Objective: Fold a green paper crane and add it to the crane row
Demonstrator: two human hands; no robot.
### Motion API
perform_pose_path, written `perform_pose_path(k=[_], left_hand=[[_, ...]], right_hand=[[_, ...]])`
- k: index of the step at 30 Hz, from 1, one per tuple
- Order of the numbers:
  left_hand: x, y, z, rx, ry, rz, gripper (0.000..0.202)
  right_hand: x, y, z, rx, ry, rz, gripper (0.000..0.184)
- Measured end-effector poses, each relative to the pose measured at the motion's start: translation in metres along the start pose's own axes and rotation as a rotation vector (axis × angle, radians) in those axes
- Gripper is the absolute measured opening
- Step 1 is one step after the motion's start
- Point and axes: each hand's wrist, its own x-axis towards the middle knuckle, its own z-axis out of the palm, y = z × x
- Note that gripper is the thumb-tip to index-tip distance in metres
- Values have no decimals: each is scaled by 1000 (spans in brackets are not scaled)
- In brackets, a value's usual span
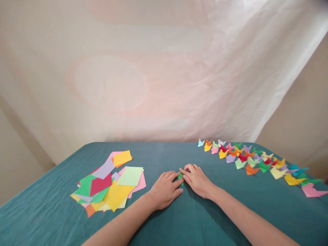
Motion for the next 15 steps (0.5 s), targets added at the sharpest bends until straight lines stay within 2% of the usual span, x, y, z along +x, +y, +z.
perform_pose_path(k=[8,15], left_hand=[[-4,-7,-1,-26,-64,35,40],[-6,-9,1,-39,-61,37,42]], right_hand=[[6,7,2,34,-19,-5,36],[8,12,7,85,8,-14,34]])
